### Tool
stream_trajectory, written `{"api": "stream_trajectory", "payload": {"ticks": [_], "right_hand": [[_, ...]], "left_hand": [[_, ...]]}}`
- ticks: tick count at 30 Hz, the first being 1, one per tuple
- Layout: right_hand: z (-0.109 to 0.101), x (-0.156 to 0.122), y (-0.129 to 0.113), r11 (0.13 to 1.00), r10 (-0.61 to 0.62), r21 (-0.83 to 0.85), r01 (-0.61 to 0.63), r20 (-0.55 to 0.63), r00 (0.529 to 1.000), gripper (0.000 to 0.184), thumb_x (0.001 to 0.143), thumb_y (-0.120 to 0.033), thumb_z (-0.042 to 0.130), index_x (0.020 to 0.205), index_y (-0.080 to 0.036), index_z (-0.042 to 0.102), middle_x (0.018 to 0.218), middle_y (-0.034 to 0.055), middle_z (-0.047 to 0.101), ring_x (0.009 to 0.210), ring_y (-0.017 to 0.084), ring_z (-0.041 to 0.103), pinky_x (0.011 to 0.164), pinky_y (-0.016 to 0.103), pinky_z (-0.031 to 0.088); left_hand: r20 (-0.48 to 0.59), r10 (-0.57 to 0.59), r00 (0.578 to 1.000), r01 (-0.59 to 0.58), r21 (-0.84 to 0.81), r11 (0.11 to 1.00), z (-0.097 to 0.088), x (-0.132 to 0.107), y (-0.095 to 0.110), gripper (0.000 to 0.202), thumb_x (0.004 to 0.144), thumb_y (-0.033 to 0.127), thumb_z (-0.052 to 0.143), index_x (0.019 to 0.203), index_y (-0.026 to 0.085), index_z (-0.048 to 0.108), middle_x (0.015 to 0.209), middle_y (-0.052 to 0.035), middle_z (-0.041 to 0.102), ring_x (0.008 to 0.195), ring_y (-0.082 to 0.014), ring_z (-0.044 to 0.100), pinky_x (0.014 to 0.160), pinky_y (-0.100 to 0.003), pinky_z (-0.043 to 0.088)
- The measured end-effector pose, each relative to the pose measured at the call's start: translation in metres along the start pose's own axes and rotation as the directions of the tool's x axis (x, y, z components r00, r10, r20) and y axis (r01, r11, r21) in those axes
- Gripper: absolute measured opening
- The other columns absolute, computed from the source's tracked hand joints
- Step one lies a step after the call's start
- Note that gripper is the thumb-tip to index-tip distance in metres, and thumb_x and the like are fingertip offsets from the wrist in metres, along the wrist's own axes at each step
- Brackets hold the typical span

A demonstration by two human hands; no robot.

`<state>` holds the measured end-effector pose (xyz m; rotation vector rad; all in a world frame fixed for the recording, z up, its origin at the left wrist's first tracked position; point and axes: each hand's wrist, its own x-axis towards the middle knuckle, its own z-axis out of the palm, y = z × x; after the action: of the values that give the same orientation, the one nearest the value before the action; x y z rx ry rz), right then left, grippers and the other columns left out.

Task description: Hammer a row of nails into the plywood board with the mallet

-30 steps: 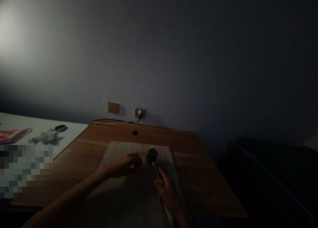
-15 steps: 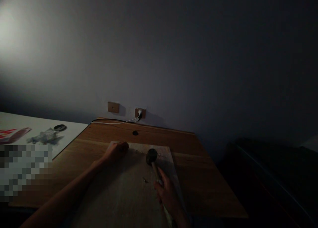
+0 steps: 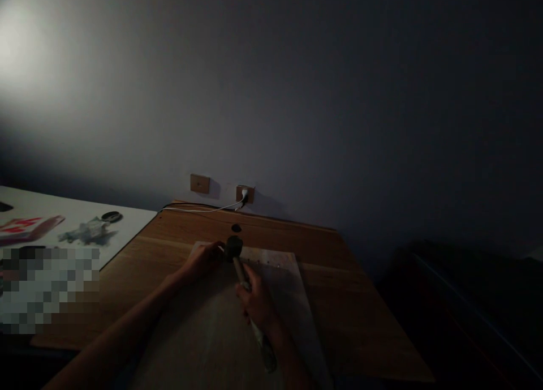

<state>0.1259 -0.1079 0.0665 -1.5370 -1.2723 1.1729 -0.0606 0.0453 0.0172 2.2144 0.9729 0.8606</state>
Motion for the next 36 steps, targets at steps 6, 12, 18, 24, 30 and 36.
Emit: {"api": "stream_trajectory", "payload": {"ticks": [6, 12, 18, 24, 30, 36], "right_hand": [[0.014, 0.011, -0.002, 0.999, -0.005, -0.045, 0.006, 0.02, 1.0, 0.071, 0.084, -0.03, 0.054, 0.153, -0.016, 0.041, 0.071, -0.005, 0.055, 0.036, 0.007, 0.042, 0.029, 0.018, 0.033], [0.016, 0.008, -0.006, 0.998, 0.028, -0.06, -0.028, 0.007, 1.0, 0.07, 0.086, -0.029, 0.054, 0.153, -0.017, 0.04, 0.07, -0.0053, 0.054, 0.037, 0.008, 0.043, 0.029, 0.018, 0.034], [-0.001, -0.002, 0.001, 0.999, 0.003, -0.048, -0.003, 0.014, 1.0, 0.068, 0.086, -0.032, 0.054, 0.152, -0.02, 0.042, 0.071, -0.0056, 0.054, 0.038, 0.007, 0.042, 0.031, 0.018, 0.034], [-0.038, -0.038, 0.026, 0.991, 0.111, -0.066, -0.118, -0.093, 0.989, 0.071, 0.086, -0.037, 0.056, 0.153, -0.018, 0.042, 0.081, -0.0002, 0.063, 0.038, 0.005, 0.041, 0.033, 0.018, 0.031], [-0.051, -0.051, 0.036, 0.987, 0.112, -0.109, -0.121, -0.087, 0.99, 0.069, 0.086, -0.035, 0.052, 0.152, -0.017, 0.043, 0.075, -0.0019, 0.063, 0.041, 0.008, 0.045, 0.038, 0.02, 0.035], [-0.051, -0.054, 0.034, 0.985, -0.011, -0.171, -0.015, -0.15, 0.989, 0.06, 0.084, -0.036, 0.056, 0.142, -0.017, 0.057, 0.118, 0.0104, 0.071, 0.102, 0.024, 0.069, 0.085, 0.035, 0.056]], "left_hand": [[-0.058, -0.032, 0.998, 0.035, 0.051, 0.998, 0.006, 0.002, -0.013, 0.044, 0.077, 0.012, 0.063, 0.119, 0.02, 0.063, 0.079, -0.0011, 0.075, 0.067, -0.016, 0.068, 0.06, -0.021, 0.045], [-0.037, -0.03, 0.999, 0.031, 0.021, 0.999, 0.006, 0.002, -0.012, 0.055, 0.075, 0.008, 0.062, 0.128, 0.023, 0.059, 0.08, 0.0007, 0.075, 0.069, -0.0158, 0.07, 0.061, -0.021, 0.045], [0.009, -0.058, 0.998, 0.058, 0.009, 0.998, -0.001, 0.001, -0.007, 0.051, 0.077, 0.012, 0.062, 0.127, 0.023, 0.057, 0.087, 0.0007, 0.075, 0.077, -0.0163, 0.071, 0.067, -0.022, 0.049], [-0.022, 0.231, 0.973, -0.222, 0.202, 0.954, -0.001, -0.01, 0.031, 0.022, 0.083, 0.014, 0.059, 0.103, 0.021, 0.065, 0.1, -0.0055, 0.069, 0.09, -0.0183, 0.065, 0.081, -0.028, 0.05], [0.372, 0.609, 0.7, -0.712, 0.293, 0.638, 0.036, -0.031, 0.093, 0.023, 0.088, 0.01, 0.062, 0.106, 0.022, 0.068, 0.101, -0.0063, 0.071, 0.094, -0.0203, 0.066, 0.085, -0.032, 0.048], [0.429, 0.684, 0.59, -0.806, 0.358, 0.471, 0.059, -0.041, 0.098, 0.012, 0.092, 0.012, 0.062, 0.102, 0.019, 0.066, 0.088, -0.0067, 0.071, 0.086, -0.021, 0.066, 0.076, -0.032, 0.049]]}}
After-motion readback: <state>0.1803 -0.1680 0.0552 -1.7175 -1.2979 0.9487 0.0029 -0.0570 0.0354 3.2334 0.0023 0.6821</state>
